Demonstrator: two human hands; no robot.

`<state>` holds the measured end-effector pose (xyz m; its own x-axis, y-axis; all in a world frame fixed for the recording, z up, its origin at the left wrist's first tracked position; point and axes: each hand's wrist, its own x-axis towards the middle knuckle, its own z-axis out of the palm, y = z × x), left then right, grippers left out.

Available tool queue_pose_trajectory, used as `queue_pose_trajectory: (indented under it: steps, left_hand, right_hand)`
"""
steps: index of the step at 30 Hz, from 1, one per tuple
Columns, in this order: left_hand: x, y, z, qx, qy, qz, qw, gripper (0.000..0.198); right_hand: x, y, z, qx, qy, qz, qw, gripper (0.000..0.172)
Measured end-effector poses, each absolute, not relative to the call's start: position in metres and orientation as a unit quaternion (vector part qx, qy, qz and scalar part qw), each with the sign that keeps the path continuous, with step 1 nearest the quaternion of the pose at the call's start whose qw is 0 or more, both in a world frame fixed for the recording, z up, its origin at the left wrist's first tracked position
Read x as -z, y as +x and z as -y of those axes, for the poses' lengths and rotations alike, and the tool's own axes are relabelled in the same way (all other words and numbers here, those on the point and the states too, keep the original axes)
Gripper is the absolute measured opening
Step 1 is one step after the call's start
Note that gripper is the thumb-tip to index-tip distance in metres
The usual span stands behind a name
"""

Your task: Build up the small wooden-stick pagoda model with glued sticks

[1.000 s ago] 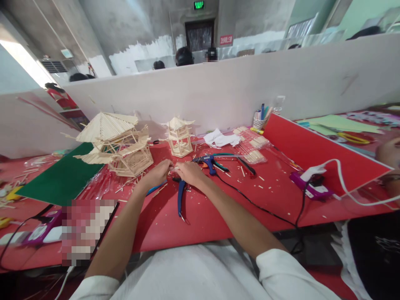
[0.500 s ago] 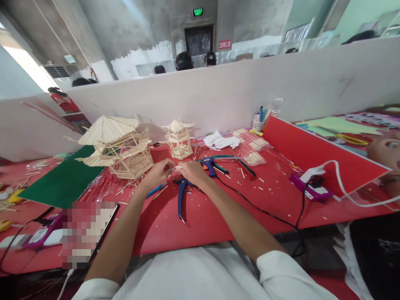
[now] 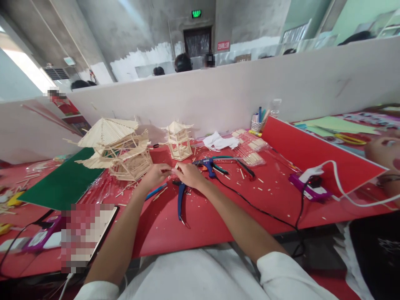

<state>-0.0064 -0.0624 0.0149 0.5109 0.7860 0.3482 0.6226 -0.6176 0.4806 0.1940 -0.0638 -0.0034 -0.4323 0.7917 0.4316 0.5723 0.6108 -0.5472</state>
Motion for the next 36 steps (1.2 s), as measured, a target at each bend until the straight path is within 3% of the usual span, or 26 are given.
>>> queue_pose_trajectory:
  steps: [7,13,28,36]
  left_hand:
    - [-0.032,-0.004,0.077,-0.166,0.896,-0.316,0.263,0.025]
    - [-0.042,-0.002,0.087,-0.145,0.879,-0.308,0.335,0.034]
    - [-0.03,0.0,0.084,-0.197,0.88,-0.324,0.286,0.03]
    - [-0.031,0.002,0.079,-0.233,0.884,-0.353,0.197,0.03]
  right_hand:
    - [0.0,0.209,0.058,-0.394,-0.242,0.85,0.252,0.04]
    - [-0.01,0.214,0.064,-0.464,-0.198,0.838,0.207,0.043]
    - [-0.018,0.213,0.072,-0.526,-0.218,0.792,0.22,0.032]
    - [0.0,0.203,0.061,-0.486,-0.251,0.771,0.325,0.023]
